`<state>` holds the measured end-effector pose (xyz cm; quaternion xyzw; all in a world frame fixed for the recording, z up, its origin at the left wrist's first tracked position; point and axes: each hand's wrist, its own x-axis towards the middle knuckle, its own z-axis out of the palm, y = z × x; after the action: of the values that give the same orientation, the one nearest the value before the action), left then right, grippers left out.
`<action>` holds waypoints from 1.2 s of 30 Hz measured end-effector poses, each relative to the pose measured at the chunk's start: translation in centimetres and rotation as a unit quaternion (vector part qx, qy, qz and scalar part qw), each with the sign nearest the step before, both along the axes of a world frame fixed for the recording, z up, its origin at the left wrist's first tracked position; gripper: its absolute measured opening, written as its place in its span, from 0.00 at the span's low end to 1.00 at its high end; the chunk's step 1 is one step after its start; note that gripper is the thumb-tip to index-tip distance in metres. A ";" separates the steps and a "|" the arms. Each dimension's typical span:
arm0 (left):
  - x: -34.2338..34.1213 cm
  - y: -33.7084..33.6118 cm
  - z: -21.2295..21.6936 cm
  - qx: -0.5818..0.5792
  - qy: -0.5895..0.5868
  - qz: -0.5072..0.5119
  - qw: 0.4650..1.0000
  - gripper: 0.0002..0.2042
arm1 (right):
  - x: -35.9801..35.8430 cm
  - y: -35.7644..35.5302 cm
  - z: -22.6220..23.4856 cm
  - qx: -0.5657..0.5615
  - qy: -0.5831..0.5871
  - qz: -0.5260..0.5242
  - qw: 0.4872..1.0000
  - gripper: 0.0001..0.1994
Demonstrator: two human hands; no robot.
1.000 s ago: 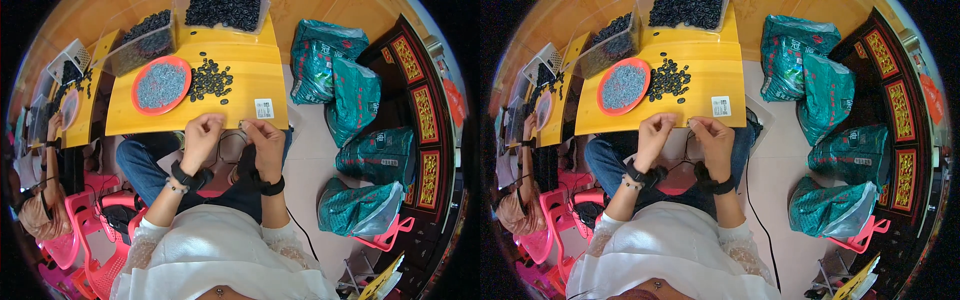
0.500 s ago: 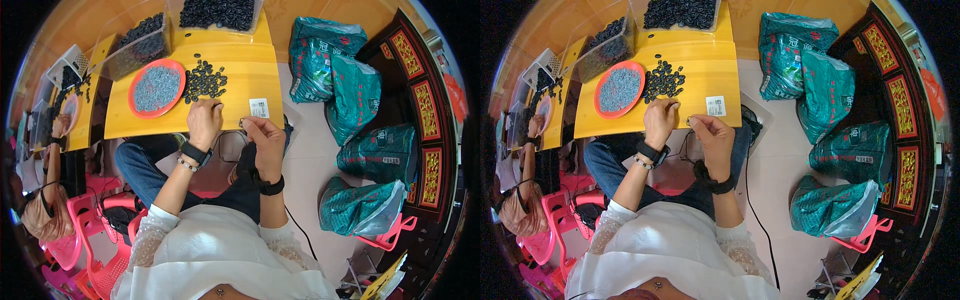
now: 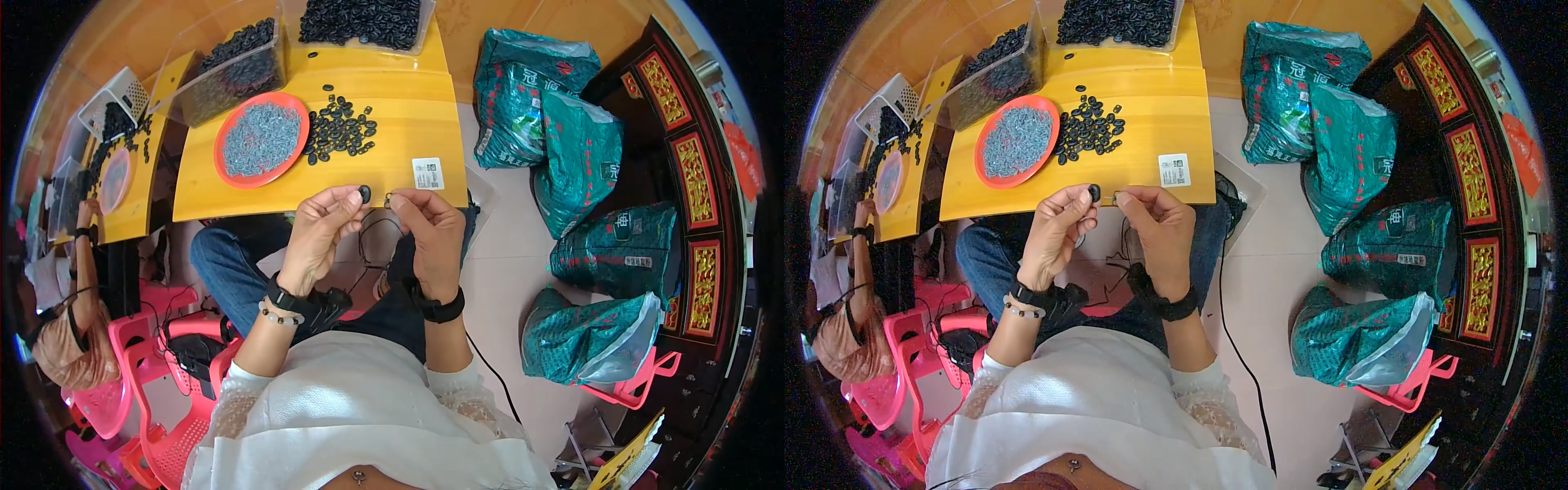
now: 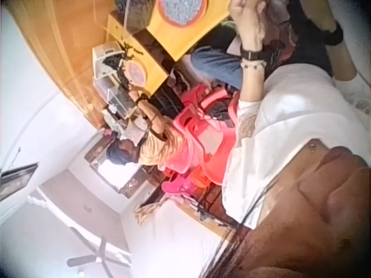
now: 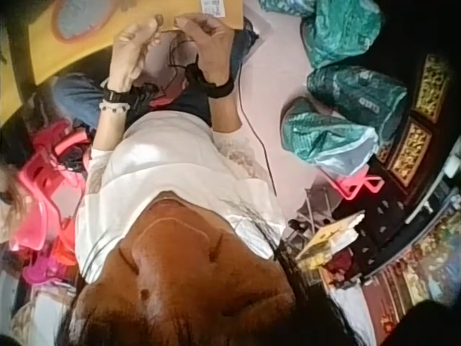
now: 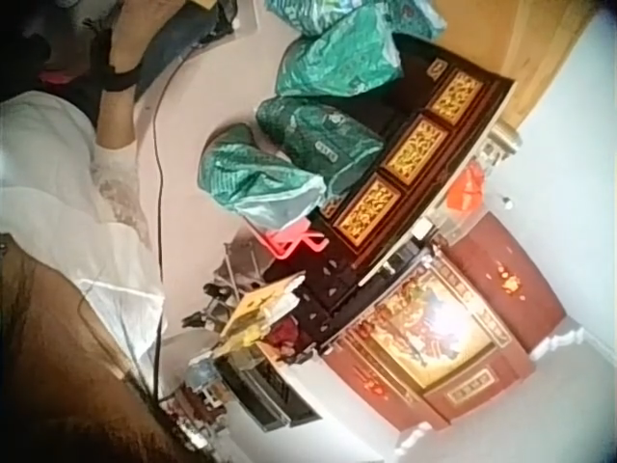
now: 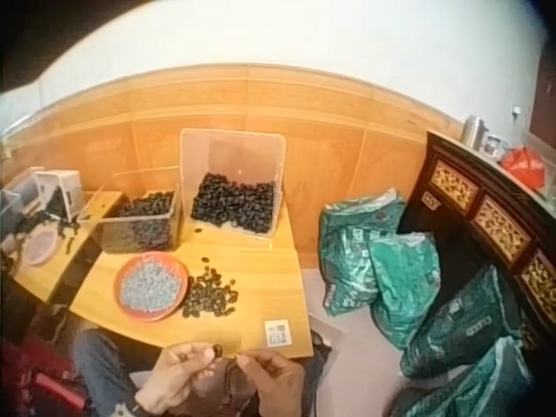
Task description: Sorting and inspecting small black plastic components at a manual workstation.
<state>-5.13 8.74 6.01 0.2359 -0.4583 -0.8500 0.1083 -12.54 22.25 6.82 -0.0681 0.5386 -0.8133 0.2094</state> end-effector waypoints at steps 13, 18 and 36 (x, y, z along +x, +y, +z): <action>0.7 0.5 0.5 -0.003 0.010 -0.005 1.000 0.11 | 0.5 0.4 1.2 0.008 0.021 -0.003 1.000 0.07; 0.4 0.2 -0.1 0.021 0.010 -0.021 1.000 0.13 | 0.6 0.0 0.9 0.006 0.018 -0.001 1.000 0.06; 0.5 1.4 -0.7 -0.083 0.044 -0.011 0.995 0.10 | 0.6 -0.8 -1.2 -0.099 -0.060 0.064 0.991 0.07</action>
<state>-4.63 10.18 5.27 0.1830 -0.5248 -0.8197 0.1383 -11.92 21.47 5.61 -0.0734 0.4366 -0.8501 0.2853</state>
